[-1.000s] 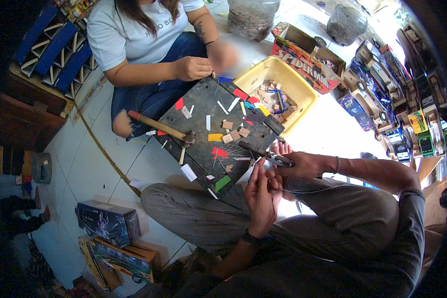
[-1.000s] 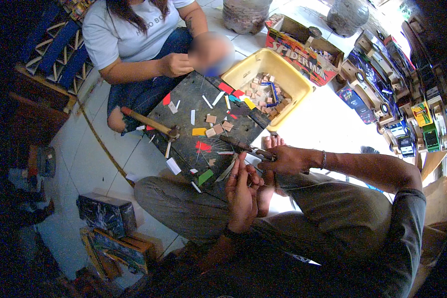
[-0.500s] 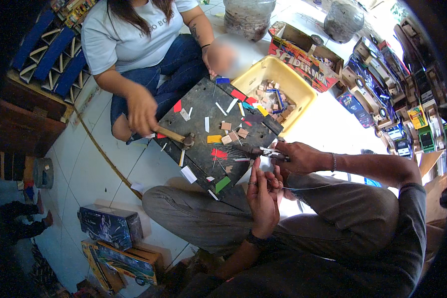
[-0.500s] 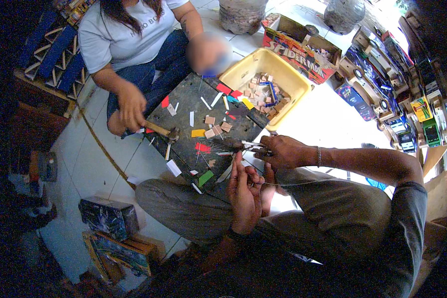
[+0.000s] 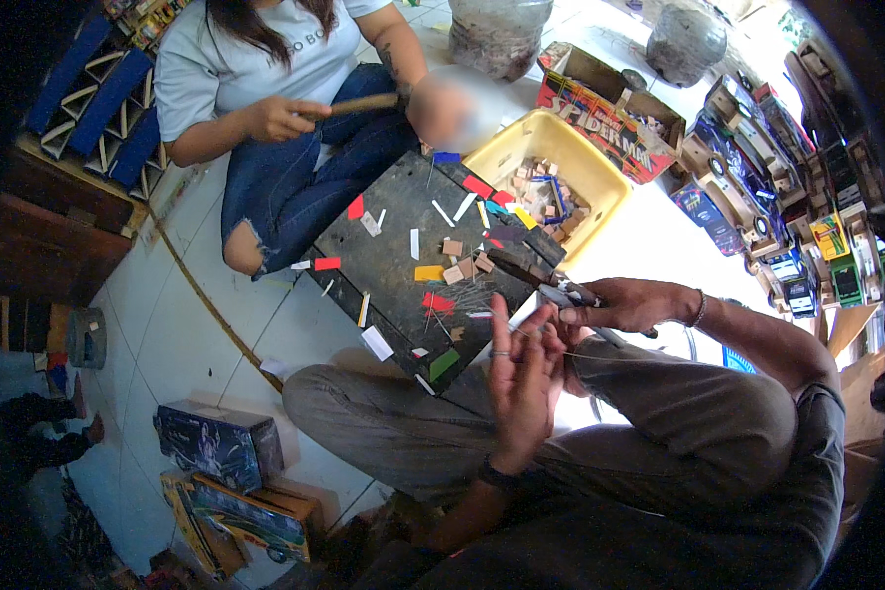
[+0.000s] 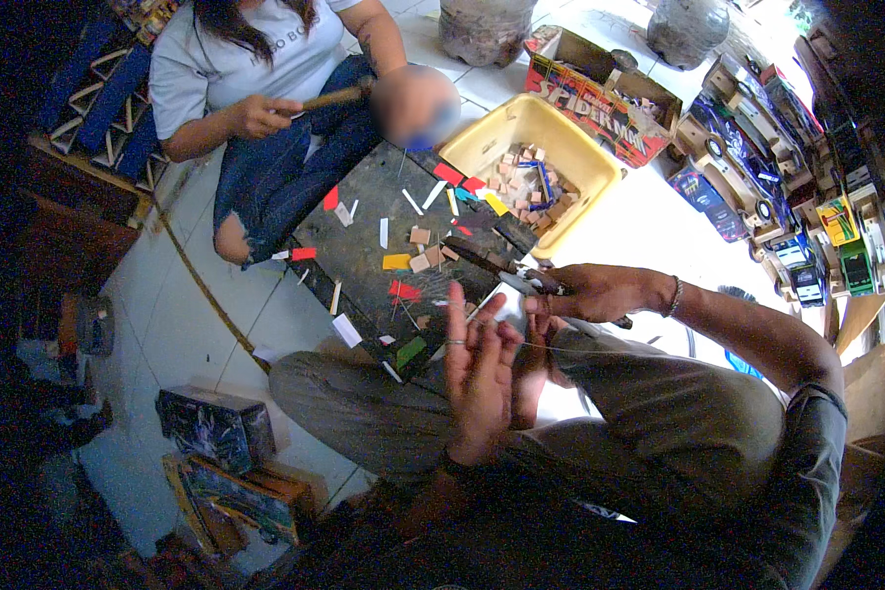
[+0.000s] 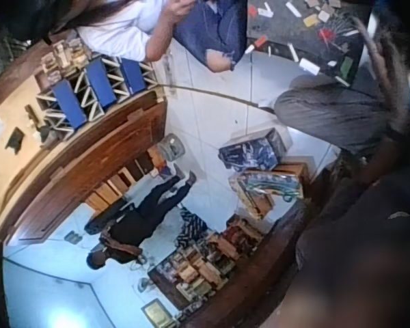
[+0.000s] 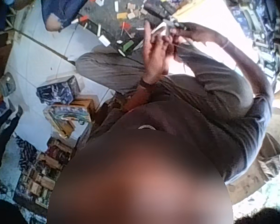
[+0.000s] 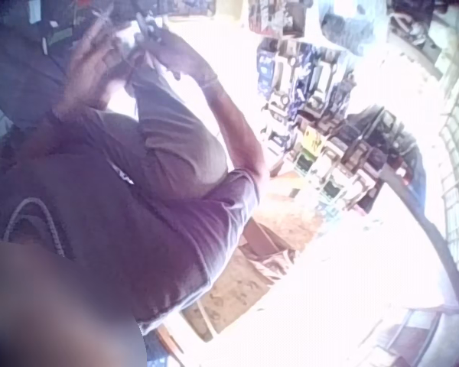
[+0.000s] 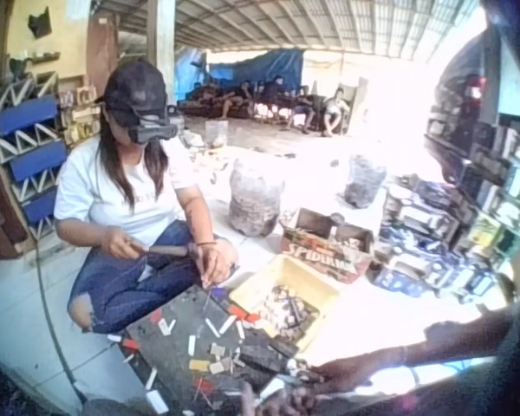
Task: The person sits on the floor and uses pliers to manipulate small wires and components on a work surface. They repeatedly cut, bend, and adjust the wires while a coworker hammers small wooden blocks nearby. The person occasionally pauses to reposition the components.
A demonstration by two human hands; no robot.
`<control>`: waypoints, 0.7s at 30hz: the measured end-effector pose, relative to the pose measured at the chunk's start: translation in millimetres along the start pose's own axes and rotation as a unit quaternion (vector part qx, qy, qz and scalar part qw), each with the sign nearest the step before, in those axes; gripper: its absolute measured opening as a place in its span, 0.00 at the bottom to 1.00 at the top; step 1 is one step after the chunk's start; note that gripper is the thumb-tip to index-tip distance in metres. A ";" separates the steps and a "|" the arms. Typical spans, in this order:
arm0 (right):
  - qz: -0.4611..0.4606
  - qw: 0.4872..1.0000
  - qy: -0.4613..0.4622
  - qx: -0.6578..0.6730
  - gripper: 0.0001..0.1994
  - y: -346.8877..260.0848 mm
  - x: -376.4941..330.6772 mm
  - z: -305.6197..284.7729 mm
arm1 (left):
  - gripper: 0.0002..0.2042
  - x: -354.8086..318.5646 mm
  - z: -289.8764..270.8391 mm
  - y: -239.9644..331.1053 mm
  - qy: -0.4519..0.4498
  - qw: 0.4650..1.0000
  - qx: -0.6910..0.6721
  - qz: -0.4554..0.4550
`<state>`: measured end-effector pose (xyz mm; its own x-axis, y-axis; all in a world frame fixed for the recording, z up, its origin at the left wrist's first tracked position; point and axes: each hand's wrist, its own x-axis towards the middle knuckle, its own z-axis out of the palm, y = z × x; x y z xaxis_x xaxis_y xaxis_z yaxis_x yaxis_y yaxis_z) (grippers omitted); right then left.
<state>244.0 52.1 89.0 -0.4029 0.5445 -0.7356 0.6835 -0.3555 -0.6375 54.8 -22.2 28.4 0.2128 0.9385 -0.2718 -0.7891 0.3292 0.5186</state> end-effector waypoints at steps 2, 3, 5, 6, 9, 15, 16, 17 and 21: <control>-0.022 0.999 -0.020 -0.026 0.30 0.3 -1.5 3.2 | 0.30 7.3 -8.5 6.4 0.034 0.999 0.026 0.021; -0.007 0.997 -0.024 -0.067 0.31 1.1 -1.4 5.5 | 0.30 10.8 -13.1 9.0 0.046 0.998 0.033 0.035; -0.049 0.995 -0.074 0.041 0.26 5.0 -6.3 12.6 | 0.27 14.5 -20.5 10.3 0.062 0.996 0.047 0.047; -0.054 0.989 -0.113 0.077 0.25 5.8 -2.7 15.8 | 0.26 17.3 -23.8 10.3 0.067 0.995 0.055 0.052; -0.023 0.990 -0.116 0.076 0.20 7.4 1.3 27.7 | 0.25 18.2 -30.4 8.4 0.079 0.993 0.062 0.058; -0.101 0.994 -0.025 -0.027 0.27 1.9 -0.3 31.1 | 0.22 11.4 -29.4 -4.7 0.093 0.987 0.128 0.042; -0.105 0.994 -0.019 -0.032 0.27 0.8 -2.1 30.1 | 0.21 11.0 -28.6 -7.0 0.096 0.986 0.131 0.045; -0.089 0.995 -0.015 -0.048 0.28 -0.6 -2.9 28.8 | 0.20 11.1 -27.8 -8.9 0.106 0.985 0.129 0.040; -0.085 0.992 0.023 -0.089 0.32 -7.8 2.4 21.4 | 0.20 14.1 -29.4 -4.3 0.076 0.985 0.155 0.026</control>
<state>224.7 39.9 87.3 -0.4957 0.6207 -0.6075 0.7067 -0.1184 -0.6976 44.2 -13.4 -1.4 0.0701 0.9364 -0.3437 -0.5772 0.3191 0.7516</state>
